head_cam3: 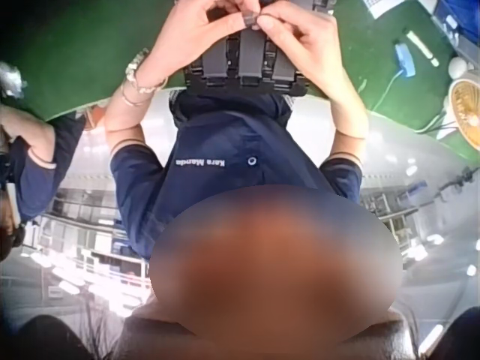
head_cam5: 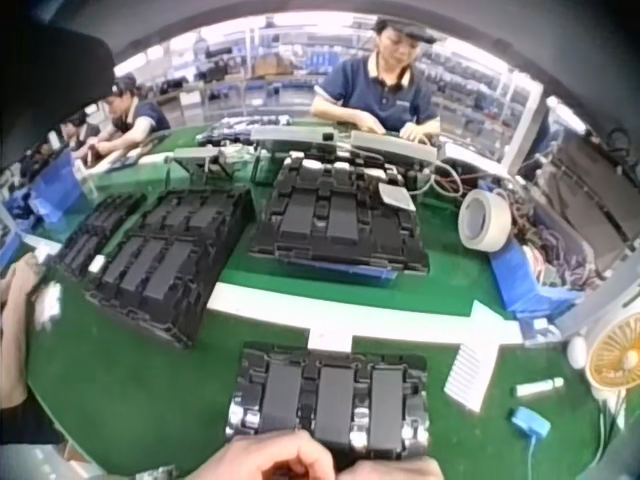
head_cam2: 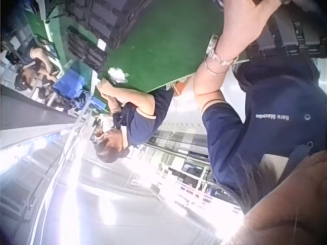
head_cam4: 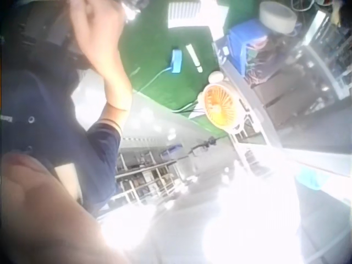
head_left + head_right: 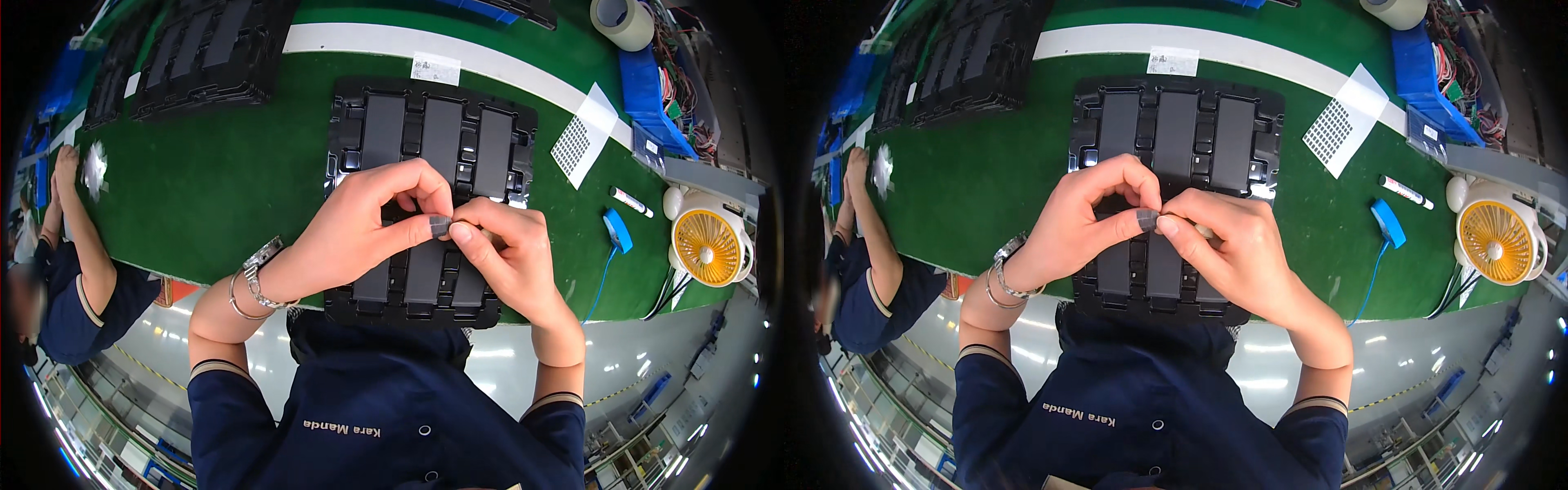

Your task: Applying labels or stickers to electronic components or cases in an assembly line setting.

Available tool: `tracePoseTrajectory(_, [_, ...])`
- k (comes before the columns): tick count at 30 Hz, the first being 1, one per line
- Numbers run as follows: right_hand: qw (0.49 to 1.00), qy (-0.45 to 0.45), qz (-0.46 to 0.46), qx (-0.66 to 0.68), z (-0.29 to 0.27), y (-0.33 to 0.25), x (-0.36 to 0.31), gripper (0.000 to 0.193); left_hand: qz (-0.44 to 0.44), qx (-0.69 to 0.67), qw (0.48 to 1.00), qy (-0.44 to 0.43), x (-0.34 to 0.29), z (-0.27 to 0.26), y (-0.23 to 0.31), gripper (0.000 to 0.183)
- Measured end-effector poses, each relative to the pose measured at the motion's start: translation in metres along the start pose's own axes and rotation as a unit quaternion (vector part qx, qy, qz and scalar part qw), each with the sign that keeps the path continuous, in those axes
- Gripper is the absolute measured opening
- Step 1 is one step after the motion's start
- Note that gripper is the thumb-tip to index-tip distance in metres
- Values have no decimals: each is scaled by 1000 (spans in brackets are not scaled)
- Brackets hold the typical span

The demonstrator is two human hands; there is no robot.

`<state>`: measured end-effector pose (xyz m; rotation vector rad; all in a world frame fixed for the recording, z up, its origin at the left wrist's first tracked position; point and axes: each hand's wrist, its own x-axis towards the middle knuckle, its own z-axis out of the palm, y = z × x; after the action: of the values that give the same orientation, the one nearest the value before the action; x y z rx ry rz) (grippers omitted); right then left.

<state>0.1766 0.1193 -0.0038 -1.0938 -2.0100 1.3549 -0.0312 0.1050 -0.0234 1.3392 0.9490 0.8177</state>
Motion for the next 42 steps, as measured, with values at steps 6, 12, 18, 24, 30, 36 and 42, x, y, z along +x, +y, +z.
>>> tracePoseTrajectory(6, [998, 21, -43, -33, 2, 2, 1, 10, 14, -5, 1000, -7, -1, 0, -3, 13])
tracePoseTrajectory(12, [942, 115, -229, -217, 4, 15, 4, 16, -57, -93, 993, -45, 0, 1, -2, 9])
tracePoseTrajectory(18, [968, 168, -169, -83, -3, 18, 7, 8, 25, 227, 970, 83, 9, -7, -4, 25])
tracePoseTrajectory(24, [978, 176, 83, 76, -5, 46, 19, 21, 155, 492, 854, 73, 27, 7, -15, 41])
tracePoseTrajectory(30, [974, 172, 74, 124, -4, 47, 19, 23, 200, 553, 805, 79, 34, 3, -17, 44])
tracePoseTrajectory(36, [973, 147, 84, 155, -8, 45, 19, 22, 114, 440, 880, 138, 38, -5, -9, 39])
tracePoseTrajectory(42, [978, 149, 78, 126, -13, 33, 17, 19, -111, -130, 985, 32, 30, 0, -6, 75])
